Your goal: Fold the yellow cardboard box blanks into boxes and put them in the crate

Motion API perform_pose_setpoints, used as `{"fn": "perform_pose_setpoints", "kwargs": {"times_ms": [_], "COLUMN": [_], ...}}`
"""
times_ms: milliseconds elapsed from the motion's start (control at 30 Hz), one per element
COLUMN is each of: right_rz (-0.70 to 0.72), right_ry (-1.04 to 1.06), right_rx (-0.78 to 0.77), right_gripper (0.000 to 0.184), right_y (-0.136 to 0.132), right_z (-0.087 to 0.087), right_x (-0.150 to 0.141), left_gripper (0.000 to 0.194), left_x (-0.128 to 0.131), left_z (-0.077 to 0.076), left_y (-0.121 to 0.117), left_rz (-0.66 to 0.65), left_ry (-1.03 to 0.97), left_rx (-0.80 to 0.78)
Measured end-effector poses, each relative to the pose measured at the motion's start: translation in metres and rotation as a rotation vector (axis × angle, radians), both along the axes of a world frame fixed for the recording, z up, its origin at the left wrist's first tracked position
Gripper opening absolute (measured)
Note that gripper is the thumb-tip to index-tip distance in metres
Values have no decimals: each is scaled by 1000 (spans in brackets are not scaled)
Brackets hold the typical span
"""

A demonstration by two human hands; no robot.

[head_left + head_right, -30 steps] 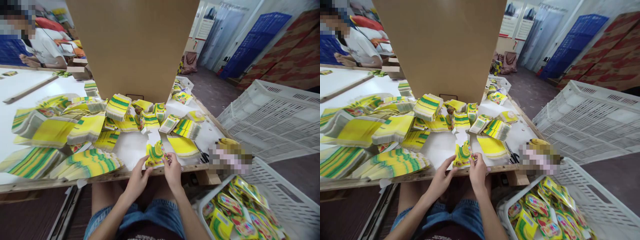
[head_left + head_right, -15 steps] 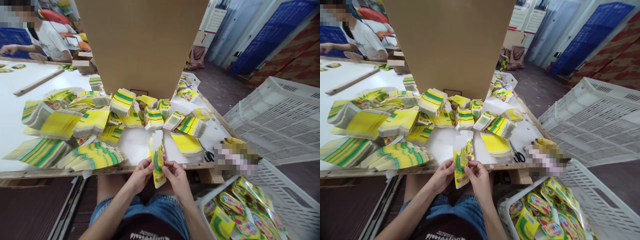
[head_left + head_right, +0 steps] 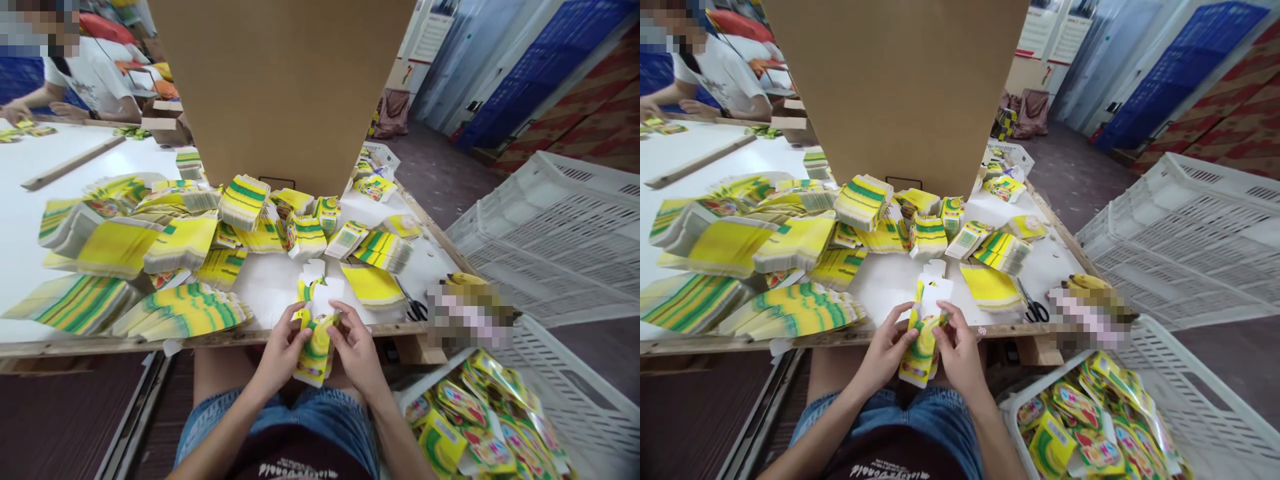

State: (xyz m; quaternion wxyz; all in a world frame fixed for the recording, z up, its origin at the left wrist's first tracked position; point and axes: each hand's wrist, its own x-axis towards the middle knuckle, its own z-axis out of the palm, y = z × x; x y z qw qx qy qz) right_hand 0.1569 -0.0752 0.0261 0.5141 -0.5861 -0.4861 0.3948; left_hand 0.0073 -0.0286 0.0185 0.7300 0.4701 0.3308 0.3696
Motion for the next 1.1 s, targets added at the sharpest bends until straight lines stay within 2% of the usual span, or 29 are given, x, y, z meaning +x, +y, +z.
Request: {"fn": "perform_pose_setpoints", "kwargs": {"times_ms": [100, 167, 233, 333, 433, 533, 600, 700, 833, 933, 1033, 1100], "right_rz": [94, 87, 61, 14, -79, -145, -141, -99, 10, 115, 215, 200], "right_ry": [39, 148, 271, 312, 237, 176, 207, 265, 213, 144, 102, 17], "right_rx": [-25, -26, 6, 21, 2, -1, 13, 26, -19, -15, -37, -8], "right_gripper": [27, 34, 45, 51, 51, 49, 52, 48, 38, 38, 21, 13], "right_y": [4, 5, 5, 5, 4, 1, -2, -6, -10, -9, -6, -3], "right_z": [8, 10, 8, 3, 0, 0, 0, -4, -6, 0, 9, 12], "right_x": [7, 7, 5, -3, -14, -25, -28, -23, -3, 10, 16, 16], "left_gripper": [58, 62, 57, 51, 49, 53, 59, 59, 36, 31, 29, 29], "left_x": [-4, -7, -9, -8, -2, 5, 5, 2, -5, -8, -11, -13], "left_z": [5, 9, 11, 9, 5, 2, 2, 4, 7, 8, 9, 10], "left_y": [1, 2, 1, 0, -2, -5, -6, -5, 0, 3, 3, 1], "left_rz": [-67, -110, -126, -85, -33, 34, 91, 128, -24, -90, -127, -161], "left_ry": [-77, -138, -149, -125, -133, -126, -88, -18, -77, -110, -61, -38], "left_rx": [-27, -46, -80, -138, -163, -112, -52, 27, -3, -30, -10, -1]}}
